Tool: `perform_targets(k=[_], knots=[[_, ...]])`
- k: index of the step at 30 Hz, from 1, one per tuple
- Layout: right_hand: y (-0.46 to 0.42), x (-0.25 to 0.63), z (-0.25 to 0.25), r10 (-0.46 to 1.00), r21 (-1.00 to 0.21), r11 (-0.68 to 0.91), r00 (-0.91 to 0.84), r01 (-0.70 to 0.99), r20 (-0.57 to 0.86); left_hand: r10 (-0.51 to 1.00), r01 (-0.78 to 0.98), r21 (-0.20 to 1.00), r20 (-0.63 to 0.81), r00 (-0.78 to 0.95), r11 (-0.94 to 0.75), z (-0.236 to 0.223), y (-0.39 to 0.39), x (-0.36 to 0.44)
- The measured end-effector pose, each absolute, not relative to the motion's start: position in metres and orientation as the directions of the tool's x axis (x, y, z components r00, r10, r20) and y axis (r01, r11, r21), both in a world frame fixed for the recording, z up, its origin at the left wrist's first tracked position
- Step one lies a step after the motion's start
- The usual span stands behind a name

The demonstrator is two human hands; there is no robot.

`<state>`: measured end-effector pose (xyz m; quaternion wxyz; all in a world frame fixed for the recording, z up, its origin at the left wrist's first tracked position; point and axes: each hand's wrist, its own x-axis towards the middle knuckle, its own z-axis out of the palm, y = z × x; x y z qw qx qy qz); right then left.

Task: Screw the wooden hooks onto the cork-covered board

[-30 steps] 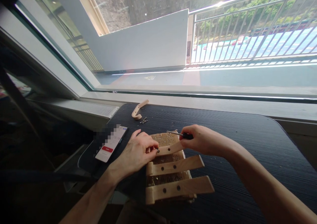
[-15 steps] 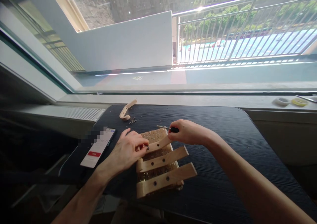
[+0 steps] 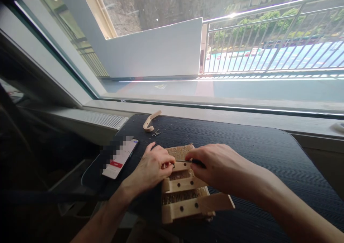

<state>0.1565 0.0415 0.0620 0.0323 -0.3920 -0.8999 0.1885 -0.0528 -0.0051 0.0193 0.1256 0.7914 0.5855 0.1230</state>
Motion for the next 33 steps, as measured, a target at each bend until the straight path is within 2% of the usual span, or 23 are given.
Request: perform_targets(k=[6,20,28,33], knots=[[0.040,0.140,0.058,0.647,-0.269,0.707,-0.752,0.654,-0.127,0.947,0.883,0.343,0.091,0.308,-0.320,0.012,-0.005,-0.055],[0.041,0.125,0.062,0.623,-0.154,0.741,-0.754,0.654,-0.209,0.945,0.881,0.348,0.053,0.321,-0.319,0.019,-0.004,-0.055],[0.039,0.116,0.071,0.623,-0.075,0.745,-0.732,0.662,-0.277,0.944,0.831,0.464,0.031,0.330,-0.306,0.015,-0.003,-0.057],[0.039,0.114,0.076,0.612,-0.066,0.754,-0.735,0.654,-0.291,0.942,0.822,0.489,-0.003,0.336,-0.291,0.018,-0.002,-0.056]])
